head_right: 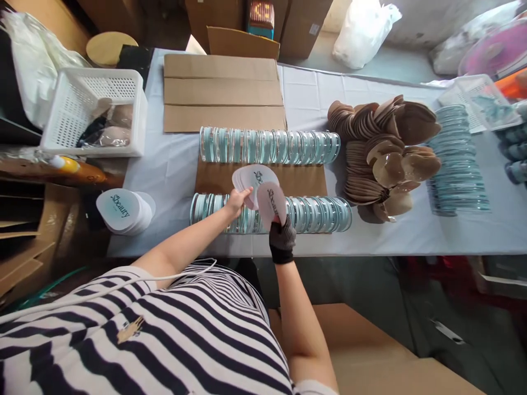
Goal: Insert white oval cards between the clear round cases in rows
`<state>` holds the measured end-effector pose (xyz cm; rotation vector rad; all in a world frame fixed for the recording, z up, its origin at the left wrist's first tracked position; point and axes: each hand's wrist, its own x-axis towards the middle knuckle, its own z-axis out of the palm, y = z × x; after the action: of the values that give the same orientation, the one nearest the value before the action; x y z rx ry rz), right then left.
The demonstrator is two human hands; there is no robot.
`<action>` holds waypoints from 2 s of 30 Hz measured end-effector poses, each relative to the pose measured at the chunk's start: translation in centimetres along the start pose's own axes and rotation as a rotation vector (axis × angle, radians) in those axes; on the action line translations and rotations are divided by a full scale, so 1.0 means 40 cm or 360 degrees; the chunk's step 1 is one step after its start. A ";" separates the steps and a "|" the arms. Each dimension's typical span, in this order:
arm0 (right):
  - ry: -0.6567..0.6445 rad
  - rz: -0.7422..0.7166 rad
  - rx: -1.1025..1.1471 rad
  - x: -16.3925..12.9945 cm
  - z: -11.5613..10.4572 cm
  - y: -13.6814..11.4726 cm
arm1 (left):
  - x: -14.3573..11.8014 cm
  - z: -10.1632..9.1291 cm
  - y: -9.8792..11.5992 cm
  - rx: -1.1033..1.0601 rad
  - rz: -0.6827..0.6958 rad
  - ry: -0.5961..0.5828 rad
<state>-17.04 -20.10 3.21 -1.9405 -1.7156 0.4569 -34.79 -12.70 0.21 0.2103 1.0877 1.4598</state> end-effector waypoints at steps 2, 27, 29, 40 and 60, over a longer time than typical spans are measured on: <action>-0.0231 -0.0026 -0.0309 -0.089 -0.039 0.030 | 0.019 -0.015 0.031 -0.0101 -0.0019 0.0137; -0.0836 -0.0014 -0.0564 -0.065 0.166 -0.052 | 0.021 -0.039 0.061 -0.0299 -0.0163 0.0236; -0.0930 0.0093 -0.0443 -0.070 0.164 -0.047 | 0.023 -0.042 0.058 -0.0306 -0.0164 0.0233; -0.1576 0.1159 0.1456 -0.026 0.160 -0.063 | 0.010 -0.036 0.050 -0.0267 -0.0144 0.0224; -0.0069 -0.0579 0.0077 0.078 0.081 -0.206 | -0.072 -0.087 0.047 -0.0031 0.0056 0.0034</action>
<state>-25.13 -15.93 5.55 -1.5468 -2.0106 0.4021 -37.77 -16.50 0.95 0.2011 1.0916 1.5065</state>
